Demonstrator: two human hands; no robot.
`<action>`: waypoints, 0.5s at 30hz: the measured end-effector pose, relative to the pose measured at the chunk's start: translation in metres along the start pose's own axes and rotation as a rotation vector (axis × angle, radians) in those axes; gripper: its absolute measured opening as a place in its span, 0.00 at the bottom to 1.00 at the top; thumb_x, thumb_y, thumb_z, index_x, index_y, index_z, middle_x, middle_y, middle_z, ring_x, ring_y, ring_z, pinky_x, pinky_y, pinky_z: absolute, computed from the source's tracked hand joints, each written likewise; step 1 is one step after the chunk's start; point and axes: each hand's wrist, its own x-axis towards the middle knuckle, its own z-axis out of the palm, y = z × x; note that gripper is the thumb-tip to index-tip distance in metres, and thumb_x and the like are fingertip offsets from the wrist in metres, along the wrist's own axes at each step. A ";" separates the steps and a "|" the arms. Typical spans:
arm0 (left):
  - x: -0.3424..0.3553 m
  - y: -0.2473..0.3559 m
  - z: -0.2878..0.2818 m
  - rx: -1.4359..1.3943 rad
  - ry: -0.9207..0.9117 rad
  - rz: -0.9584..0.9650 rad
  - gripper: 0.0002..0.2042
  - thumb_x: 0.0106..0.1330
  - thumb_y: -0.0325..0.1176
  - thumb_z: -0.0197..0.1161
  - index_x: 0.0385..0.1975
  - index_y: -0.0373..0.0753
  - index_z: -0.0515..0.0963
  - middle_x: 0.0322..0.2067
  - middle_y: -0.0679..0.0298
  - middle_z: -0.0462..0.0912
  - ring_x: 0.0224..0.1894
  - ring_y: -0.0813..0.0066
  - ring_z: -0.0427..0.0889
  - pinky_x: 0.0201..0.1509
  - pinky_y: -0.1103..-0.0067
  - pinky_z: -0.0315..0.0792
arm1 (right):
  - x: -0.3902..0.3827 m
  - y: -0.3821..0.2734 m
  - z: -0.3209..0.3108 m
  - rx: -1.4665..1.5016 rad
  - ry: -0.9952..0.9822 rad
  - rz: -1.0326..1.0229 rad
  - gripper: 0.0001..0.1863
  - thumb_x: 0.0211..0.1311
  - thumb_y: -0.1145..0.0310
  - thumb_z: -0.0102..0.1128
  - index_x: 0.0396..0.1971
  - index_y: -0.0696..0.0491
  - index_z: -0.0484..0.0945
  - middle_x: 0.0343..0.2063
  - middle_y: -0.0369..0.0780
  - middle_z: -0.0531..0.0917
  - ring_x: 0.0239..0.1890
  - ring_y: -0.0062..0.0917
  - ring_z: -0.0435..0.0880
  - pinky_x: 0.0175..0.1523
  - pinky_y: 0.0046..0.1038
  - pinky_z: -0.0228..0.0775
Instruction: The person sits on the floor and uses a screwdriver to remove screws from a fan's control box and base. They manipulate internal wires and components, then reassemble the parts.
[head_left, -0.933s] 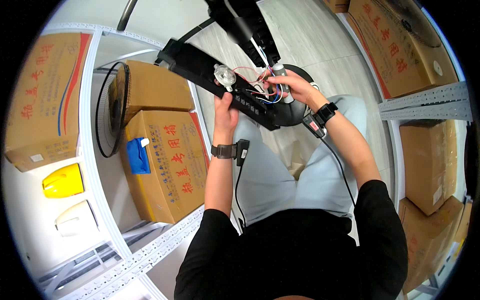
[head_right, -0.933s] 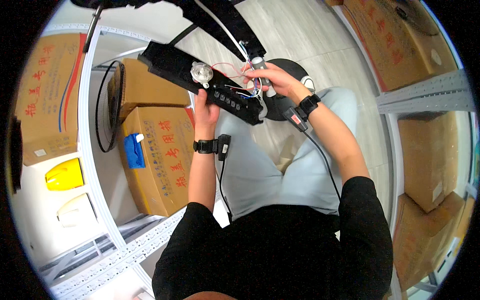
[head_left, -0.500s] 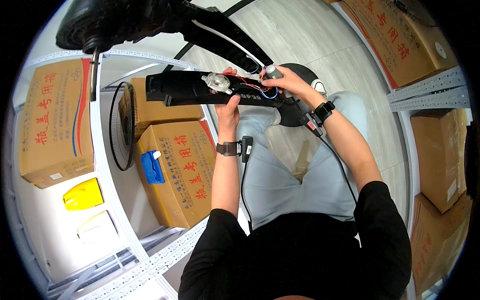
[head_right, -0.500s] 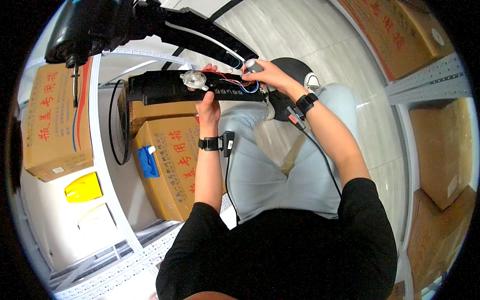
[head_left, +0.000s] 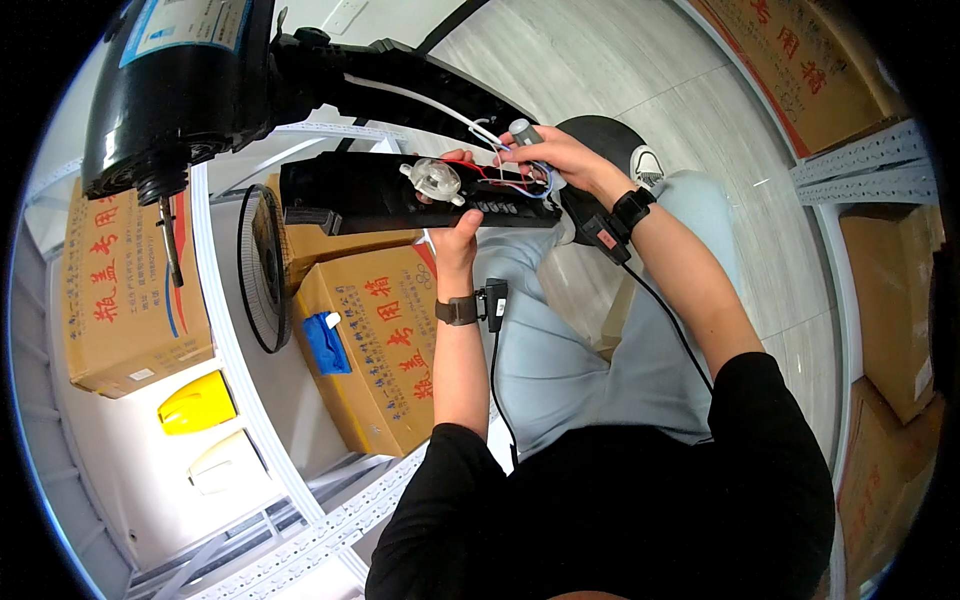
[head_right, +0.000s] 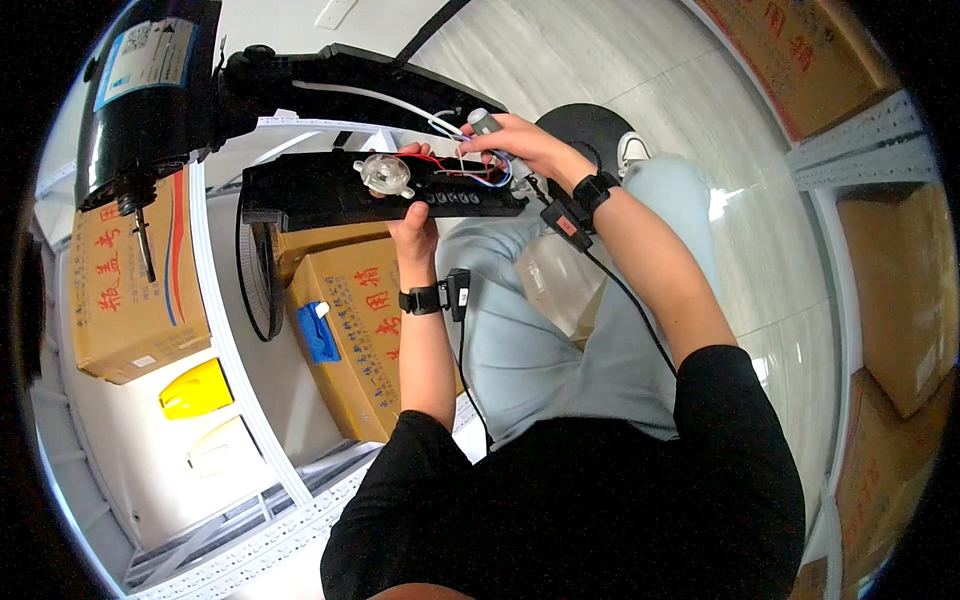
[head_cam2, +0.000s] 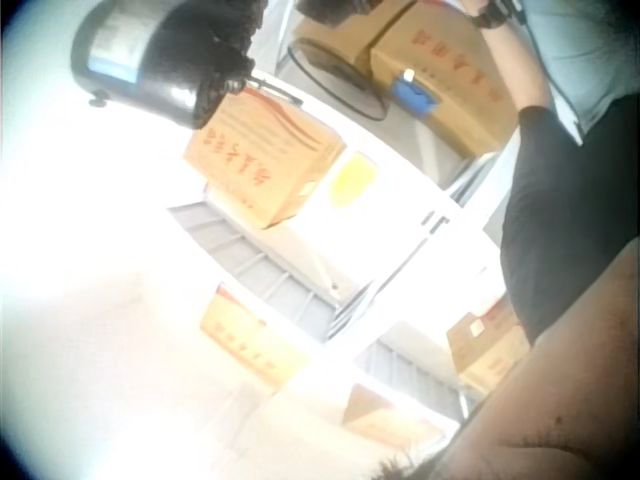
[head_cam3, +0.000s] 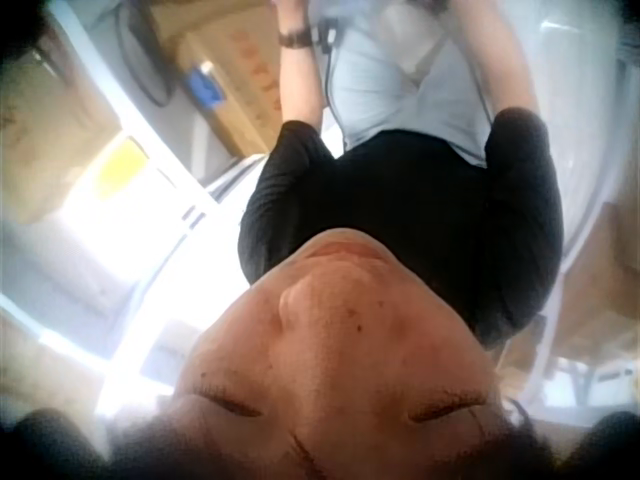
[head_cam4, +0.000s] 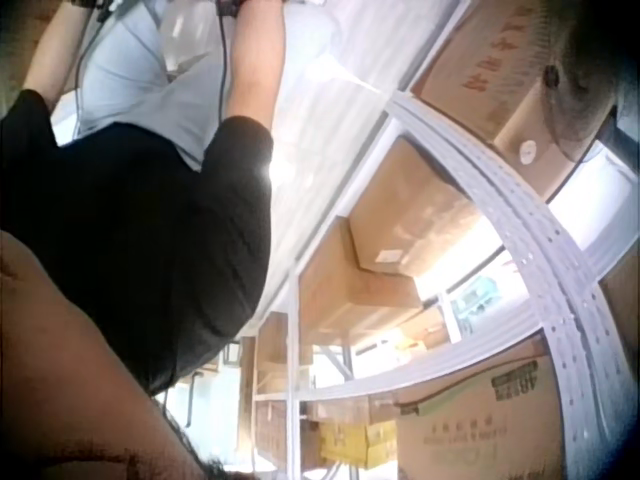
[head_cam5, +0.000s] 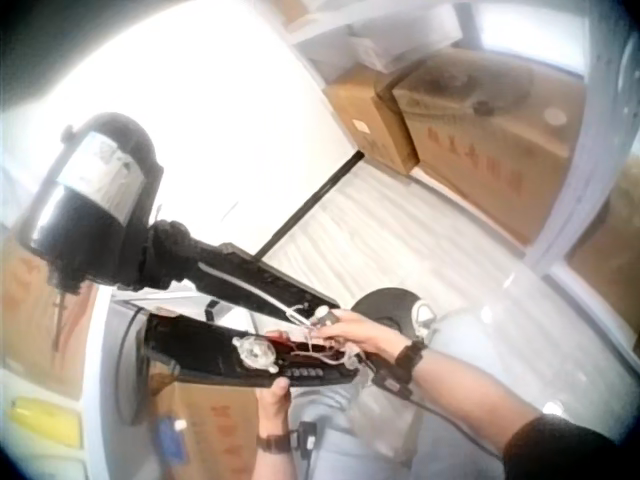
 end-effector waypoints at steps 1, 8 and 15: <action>0.001 -0.002 -0.002 0.031 0.016 0.004 0.43 0.50 0.43 0.78 0.64 0.35 0.61 0.60 0.52 0.71 0.65 0.56 0.70 0.71 0.62 0.63 | 0.000 0.000 0.000 -0.032 0.030 -0.003 0.20 0.60 0.65 0.68 0.50 0.56 0.76 0.35 0.32 0.82 0.31 0.12 0.75 0.32 0.16 0.65; -0.001 -0.019 -0.019 0.088 0.057 0.052 0.41 0.52 0.39 0.77 0.64 0.34 0.62 0.61 0.53 0.70 0.66 0.59 0.68 0.72 0.64 0.61 | -0.009 0.007 0.001 0.169 0.015 0.032 0.14 0.59 0.68 0.68 0.42 0.53 0.75 0.28 0.31 0.79 0.28 0.12 0.77 0.29 0.15 0.66; 0.007 -0.015 -0.003 -0.003 0.049 0.077 0.43 0.51 0.37 0.77 0.66 0.34 0.61 0.63 0.55 0.68 0.67 0.59 0.67 0.72 0.66 0.61 | -0.002 0.018 -0.005 0.099 0.052 -0.007 0.15 0.58 0.70 0.67 0.43 0.55 0.77 0.34 0.33 0.82 0.33 0.13 0.79 0.33 0.18 0.68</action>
